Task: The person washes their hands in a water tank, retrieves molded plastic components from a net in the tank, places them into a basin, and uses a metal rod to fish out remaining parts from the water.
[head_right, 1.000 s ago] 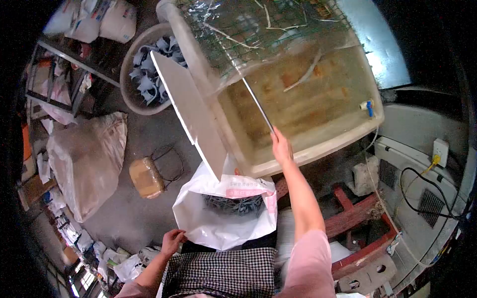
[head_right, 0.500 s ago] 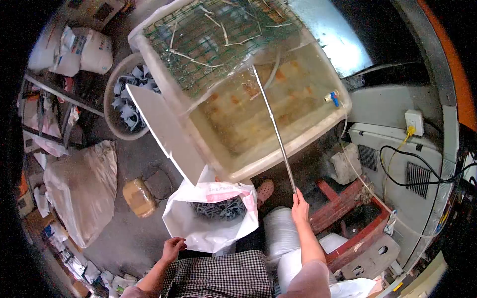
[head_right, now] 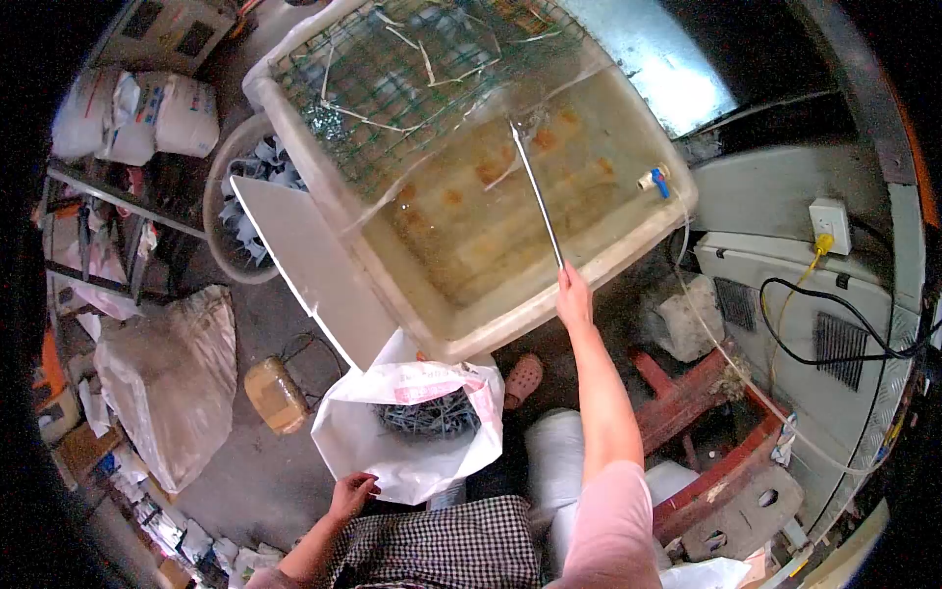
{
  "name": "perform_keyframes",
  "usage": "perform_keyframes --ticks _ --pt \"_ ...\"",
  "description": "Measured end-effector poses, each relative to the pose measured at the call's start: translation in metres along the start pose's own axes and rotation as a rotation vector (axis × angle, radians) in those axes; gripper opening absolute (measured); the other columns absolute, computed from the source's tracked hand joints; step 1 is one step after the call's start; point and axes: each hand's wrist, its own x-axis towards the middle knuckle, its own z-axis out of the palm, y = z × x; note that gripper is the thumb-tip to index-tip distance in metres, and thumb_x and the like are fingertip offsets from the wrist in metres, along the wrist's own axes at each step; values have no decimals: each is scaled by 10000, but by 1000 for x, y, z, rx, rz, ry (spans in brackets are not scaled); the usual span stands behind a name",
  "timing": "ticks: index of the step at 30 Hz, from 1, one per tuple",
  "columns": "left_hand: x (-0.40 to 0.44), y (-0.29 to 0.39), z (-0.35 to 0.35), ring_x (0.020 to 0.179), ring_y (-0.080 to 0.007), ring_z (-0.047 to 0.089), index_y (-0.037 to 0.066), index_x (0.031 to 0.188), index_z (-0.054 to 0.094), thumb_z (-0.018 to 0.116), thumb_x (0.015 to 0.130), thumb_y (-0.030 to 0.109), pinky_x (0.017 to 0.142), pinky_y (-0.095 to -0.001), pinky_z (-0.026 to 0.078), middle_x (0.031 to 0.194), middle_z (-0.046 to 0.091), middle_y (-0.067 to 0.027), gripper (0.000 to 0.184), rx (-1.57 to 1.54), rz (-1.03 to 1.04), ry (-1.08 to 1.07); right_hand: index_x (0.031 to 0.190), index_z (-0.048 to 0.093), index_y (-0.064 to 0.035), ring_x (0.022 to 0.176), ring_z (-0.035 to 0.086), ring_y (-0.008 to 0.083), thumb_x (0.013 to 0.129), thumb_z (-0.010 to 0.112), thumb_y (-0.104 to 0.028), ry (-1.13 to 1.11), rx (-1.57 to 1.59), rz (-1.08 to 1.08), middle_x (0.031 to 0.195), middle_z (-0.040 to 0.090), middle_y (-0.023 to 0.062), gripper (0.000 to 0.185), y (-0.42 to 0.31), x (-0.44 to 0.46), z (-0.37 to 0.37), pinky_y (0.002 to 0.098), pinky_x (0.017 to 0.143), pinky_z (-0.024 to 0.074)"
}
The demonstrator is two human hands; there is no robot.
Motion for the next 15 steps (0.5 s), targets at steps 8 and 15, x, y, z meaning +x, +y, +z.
perform_keyframes --ticks 8,15 --pt "5 -18 5 702 -140 604 -37 942 573 495 862 141 623 -248 490 771 625 -94 211 -35 -17 38 1095 540 -12 892 578 304 859 486 -264 69 37 -53 947 582 230 349 -53 93 62 330 755 438" --pt "8 -24 7 697 -129 599 -31 946 572 495 869 164 623 -240 483 765 625 -92 224 -84 -48 56 1121 539 -106 895 545 370 861 457 -278 13 92 -110 965 572 209 322 -85 132 94 402 753 435"
